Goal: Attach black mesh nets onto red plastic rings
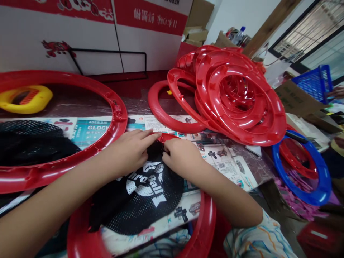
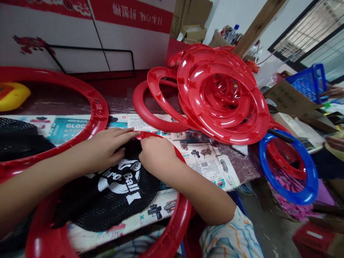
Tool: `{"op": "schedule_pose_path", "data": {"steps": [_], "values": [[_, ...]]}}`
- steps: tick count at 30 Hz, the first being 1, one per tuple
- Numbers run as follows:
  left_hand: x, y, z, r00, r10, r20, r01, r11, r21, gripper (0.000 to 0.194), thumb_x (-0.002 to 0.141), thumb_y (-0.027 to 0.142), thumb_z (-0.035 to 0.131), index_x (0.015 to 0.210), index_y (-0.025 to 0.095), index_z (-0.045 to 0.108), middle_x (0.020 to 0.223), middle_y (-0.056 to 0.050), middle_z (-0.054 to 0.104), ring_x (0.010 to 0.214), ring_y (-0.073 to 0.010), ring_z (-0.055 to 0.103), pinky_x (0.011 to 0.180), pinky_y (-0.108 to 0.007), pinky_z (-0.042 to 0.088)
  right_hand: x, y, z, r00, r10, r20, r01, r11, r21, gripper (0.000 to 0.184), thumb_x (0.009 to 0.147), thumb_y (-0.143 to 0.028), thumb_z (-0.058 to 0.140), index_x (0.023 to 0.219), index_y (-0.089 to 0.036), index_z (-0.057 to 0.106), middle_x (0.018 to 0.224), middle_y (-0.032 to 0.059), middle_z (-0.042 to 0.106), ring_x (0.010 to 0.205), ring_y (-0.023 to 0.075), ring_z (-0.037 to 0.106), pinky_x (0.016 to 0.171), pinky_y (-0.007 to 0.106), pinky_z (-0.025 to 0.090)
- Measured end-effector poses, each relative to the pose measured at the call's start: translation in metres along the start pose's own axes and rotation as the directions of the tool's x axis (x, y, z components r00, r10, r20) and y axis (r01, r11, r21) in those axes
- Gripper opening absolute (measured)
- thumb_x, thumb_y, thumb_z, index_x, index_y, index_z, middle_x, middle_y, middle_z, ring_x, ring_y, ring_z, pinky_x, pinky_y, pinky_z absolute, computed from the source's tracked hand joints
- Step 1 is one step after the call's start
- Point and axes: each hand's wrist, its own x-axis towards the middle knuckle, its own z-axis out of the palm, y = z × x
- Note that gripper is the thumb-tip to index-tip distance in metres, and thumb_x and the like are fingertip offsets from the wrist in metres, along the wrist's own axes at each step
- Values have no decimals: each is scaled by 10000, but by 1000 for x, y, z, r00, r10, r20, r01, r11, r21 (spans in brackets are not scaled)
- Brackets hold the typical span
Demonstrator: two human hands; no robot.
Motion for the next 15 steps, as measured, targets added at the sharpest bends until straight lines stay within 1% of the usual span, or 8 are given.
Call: {"op": "schedule_pose_path", "data": {"steps": [2,4,6,7,8,10,13,15], "values": [[1,2,-9,997,-29,78,27,999,30,553,826,148,404,1374,115,473,1244,-179,609,1096,-337,609,919,-487,507,1,5,-1,1000,-23,-10,24,994,110,109,809,-178,597,869,-156,684,798,56,703,711,194,626,599,272,365],[2,7,-20,987,-87,134,72,991,116,518,854,194,395,1363,131,469,1120,-156,647,956,-346,647,807,-502,531,3,10,0,998,-59,-24,62,971,230,102,768,-159,620,861,-156,663,763,22,682,657,154,579,584,255,334],[4,11,-28,974,-152,166,118,973,200,428,885,251,374,1270,141,525,1019,-143,656,854,-363,654,727,-525,529,5,13,2,996,-79,-41,88,934,346,132,757,-139,637,886,-155,654,765,4,672,653,132,559,596,239,329],[5,13,-29,971,-170,167,134,969,206,381,895,275,368,1197,141,557,979,-139,654,840,-368,652,718,-531,527,6,14,3,996,-74,-48,87,914,396,120,766,-142,649,885,-155,655,766,0,669,661,127,558,606,233,330],[7,14,-28,974,-168,151,141,974,175,343,900,289,369,1128,139,577,957,-137,651,853,-366,650,733,-530,528,7,15,4,997,-63,-51,79,896,437,88,782,-155,662,870,-153,659,766,0,667,670,124,558,615,230,332],[9,12,-21,991,-109,78,108,994,13,302,894,274,381,1077,138,579,1000,-136,650,954,-340,640,817,-504,528,9,17,5,998,-40,-50,60,873,485,41,822,-184,673,801,-149,663,747,3,661,674,120,555,624,231,330],[8,7,-4,998,-16,-69,0,971,-238,338,884,232,397,1177,133,533,1158,-134,640,1079,-279,611,921,-444,514,11,21,5,998,-18,-66,50,853,519,136,865,-178,641,736,-144,664,704,2,648,657,113,545,625,236,325],[5,3,5,992,-11,-124,-25,957,-289,359,894,250,412,1216,122,508,1178,-143,641,1085,-273,612,929,-444,516,12,24,5,998,3,-62,31,839,543,138,866,-165,625,739,-143,673,699,1,646,650,111,542,621,238,325]]}}
